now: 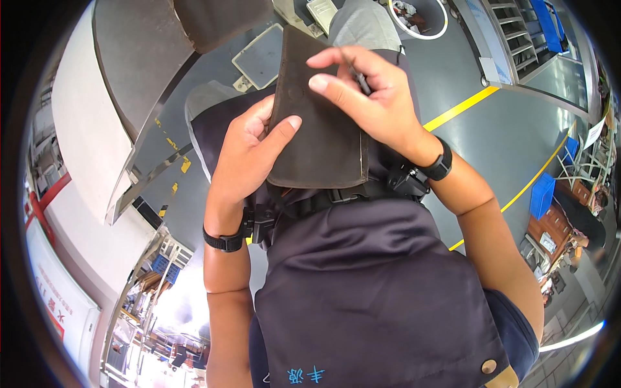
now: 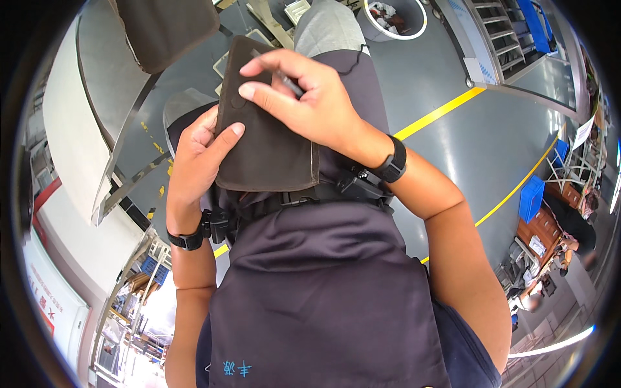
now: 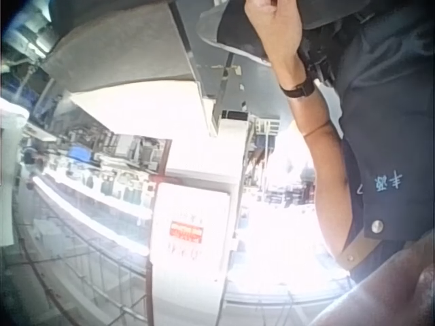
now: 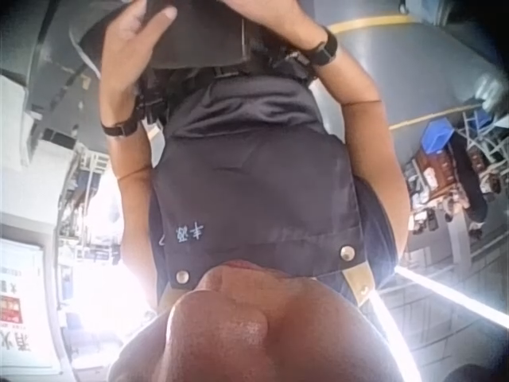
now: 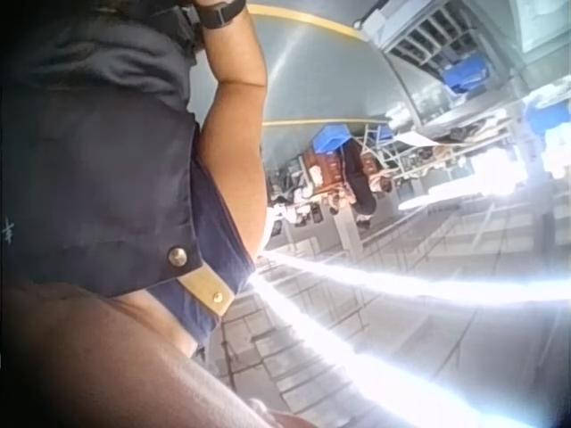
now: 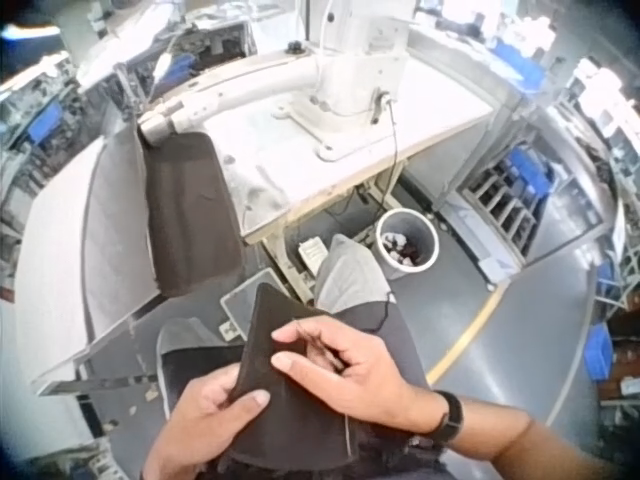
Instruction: Trimming leather pieces with clippers and sewing them together on an industrial sewing machine.
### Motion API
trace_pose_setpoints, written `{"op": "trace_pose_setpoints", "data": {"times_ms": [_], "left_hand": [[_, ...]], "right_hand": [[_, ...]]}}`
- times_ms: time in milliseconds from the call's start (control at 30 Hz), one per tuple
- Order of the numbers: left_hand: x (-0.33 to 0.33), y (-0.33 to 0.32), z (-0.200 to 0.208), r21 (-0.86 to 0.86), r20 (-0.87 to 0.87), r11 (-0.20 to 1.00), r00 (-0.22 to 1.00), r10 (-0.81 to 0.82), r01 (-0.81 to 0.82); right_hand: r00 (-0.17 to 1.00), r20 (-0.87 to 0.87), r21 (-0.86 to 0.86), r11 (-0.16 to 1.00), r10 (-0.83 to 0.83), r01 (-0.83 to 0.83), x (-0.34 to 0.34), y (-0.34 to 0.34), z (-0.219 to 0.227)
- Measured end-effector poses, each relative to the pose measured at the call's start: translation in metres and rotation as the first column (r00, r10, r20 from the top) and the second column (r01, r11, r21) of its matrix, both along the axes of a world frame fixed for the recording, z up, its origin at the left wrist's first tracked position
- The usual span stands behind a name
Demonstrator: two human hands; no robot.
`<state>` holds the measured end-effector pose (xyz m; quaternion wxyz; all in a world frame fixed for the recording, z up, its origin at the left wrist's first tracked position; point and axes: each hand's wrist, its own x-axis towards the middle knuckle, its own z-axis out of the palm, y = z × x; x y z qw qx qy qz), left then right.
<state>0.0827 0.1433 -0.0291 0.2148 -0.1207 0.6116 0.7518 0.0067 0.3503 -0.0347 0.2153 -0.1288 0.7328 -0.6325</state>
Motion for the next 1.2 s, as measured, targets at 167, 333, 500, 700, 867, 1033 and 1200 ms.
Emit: {"op": "trace_pose_setpoints", "data": {"times_ms": [167, 333, 500, 700, 867, 1033, 1200], "left_hand": [[0.002, -0.001, 0.0, 0.026, -0.034, 1.0, 0.999, -0.007, 0.008], [-0.002, -0.002, 0.006, -0.128, -0.097, 0.983, 0.985, -0.143, 0.13], [0.002, 0.001, -0.001, -0.024, -0.053, 0.997, 0.996, -0.077, 0.076], [0.001, 0.007, -0.009, 0.043, -0.061, 0.998, 0.997, -0.038, 0.04], [0.007, 0.002, -0.02, 0.024, -0.023, 0.988, 0.988, -0.153, 0.154], [0.003, 0.012, -0.009, -0.248, -0.136, 0.966, 0.984, -0.111, 0.075], [0.0, 0.007, -0.019, -0.377, -0.136, 0.92, 0.977, -0.165, 0.103]], "right_hand": [[0.765, -0.634, 0.023, 0.992, 0.113, -0.127, 0.006, -0.017, -0.02], [0.571, -0.777, 0.19, 0.964, 0.265, -0.189, -0.002, -0.018, -0.016], [0.653, -0.72, 0.166, 0.972, 0.234, -0.166, 0.003, -0.021, -0.019], [0.887, -0.427, 0.132, 0.983, 0.173, -0.128, 0.013, -0.02, -0.012], [0.918, -0.273, 0.037, 0.956, 0.289, -0.29, 0.021, -0.017, -0.007], [0.99, -0.017, -0.213, 0.966, 0.143, -0.143, 0.016, -0.021, -0.014], [0.96, -0.21, -0.033, 0.979, 0.188, -0.199, 0.018, -0.019, -0.01]]}}
